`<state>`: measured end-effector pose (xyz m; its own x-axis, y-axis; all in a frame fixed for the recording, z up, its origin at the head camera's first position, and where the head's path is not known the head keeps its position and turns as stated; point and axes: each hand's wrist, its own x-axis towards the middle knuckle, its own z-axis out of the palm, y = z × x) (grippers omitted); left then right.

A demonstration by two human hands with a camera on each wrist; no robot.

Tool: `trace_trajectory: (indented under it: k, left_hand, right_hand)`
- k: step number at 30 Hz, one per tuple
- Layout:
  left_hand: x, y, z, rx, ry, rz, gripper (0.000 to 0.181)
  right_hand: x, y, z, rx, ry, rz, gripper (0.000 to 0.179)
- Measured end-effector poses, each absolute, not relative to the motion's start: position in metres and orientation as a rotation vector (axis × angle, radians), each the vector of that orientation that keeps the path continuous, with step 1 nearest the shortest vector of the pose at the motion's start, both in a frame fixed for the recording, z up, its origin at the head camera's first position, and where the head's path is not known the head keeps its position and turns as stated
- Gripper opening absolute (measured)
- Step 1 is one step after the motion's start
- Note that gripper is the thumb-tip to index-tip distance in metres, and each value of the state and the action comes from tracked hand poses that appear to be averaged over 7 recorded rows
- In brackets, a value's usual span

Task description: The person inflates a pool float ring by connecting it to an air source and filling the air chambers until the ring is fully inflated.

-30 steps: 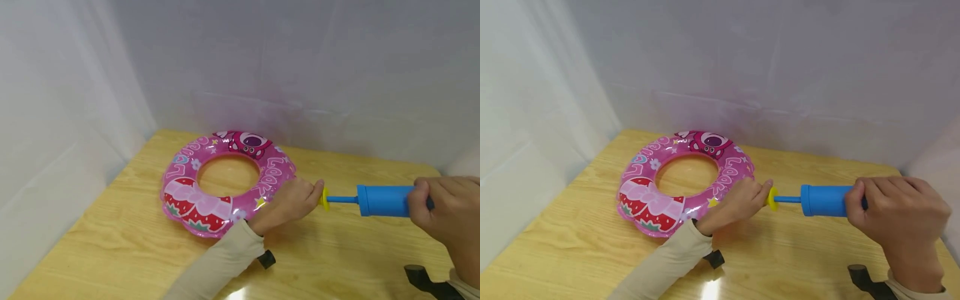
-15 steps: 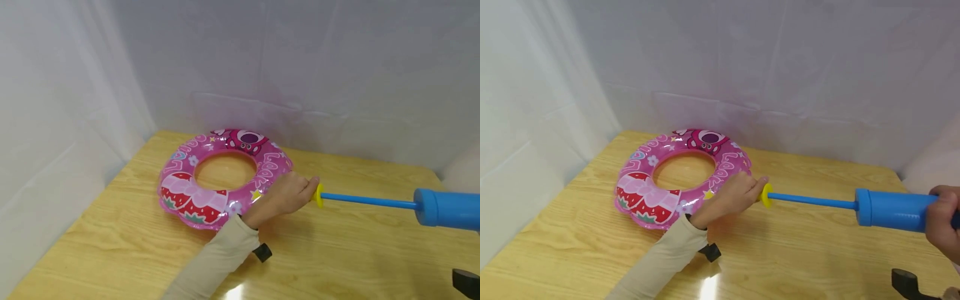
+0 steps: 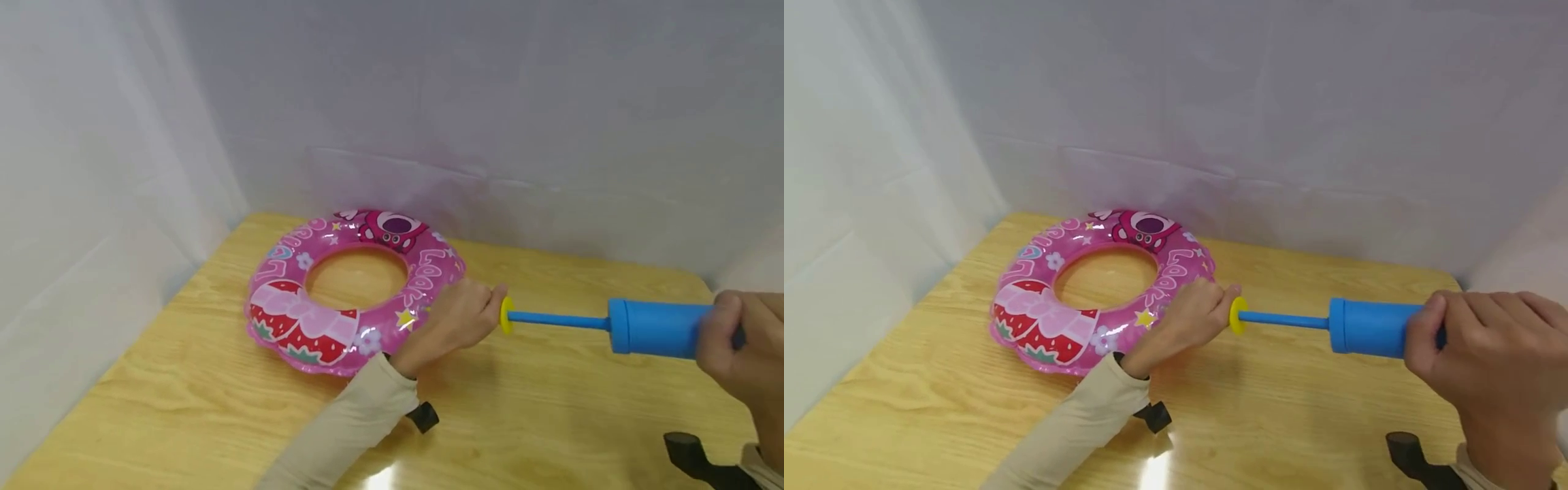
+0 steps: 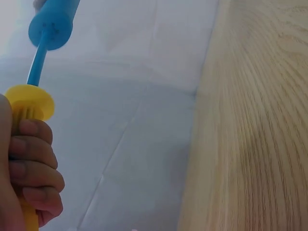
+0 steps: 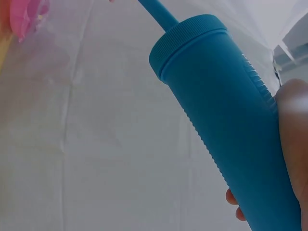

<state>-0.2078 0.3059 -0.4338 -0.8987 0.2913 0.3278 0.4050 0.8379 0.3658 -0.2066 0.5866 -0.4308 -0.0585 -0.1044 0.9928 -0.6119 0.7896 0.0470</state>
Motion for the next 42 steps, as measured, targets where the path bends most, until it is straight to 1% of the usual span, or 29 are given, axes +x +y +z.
trace_trajectory:
  k: [6,12,20,27,34,39,42]
  left_hand:
    - [-0.208,0.306,-0.430,-0.507,-2.789,-0.644,0.056]
    - [-0.208,0.310,-0.431,-0.427,-2.880,-0.759,0.055]
    - [-0.205,0.317,-0.433,-0.404,-2.930,-0.786,0.054]
    - [-0.205,0.323,-0.432,-0.420,-2.960,-0.760,0.055]
    - [-0.209,0.324,-0.435,-0.487,-2.966,-0.875,0.056]
    - [-0.210,0.319,-0.433,-0.465,-2.988,-0.899,0.054]
    - [-0.210,0.318,-0.432,-0.486,-2.979,-0.856,0.052]
  right_hand:
    - [-0.210,0.553,-0.423,0.633,-1.517,0.344,0.037]
    - [-0.217,0.533,-0.428,0.582,-1.527,0.267,0.042]
    - [-0.225,0.518,-0.437,0.612,-1.489,0.285,0.043]
    - [-0.236,0.535,-0.442,0.696,-1.526,0.297,0.046]
    - [-0.244,0.554,-0.432,0.852,-1.545,0.306,0.045]
    - [-0.254,0.569,-0.431,0.899,-1.538,0.390,0.055]
    - [-0.259,0.582,-0.434,0.916,-1.590,0.498,0.058]
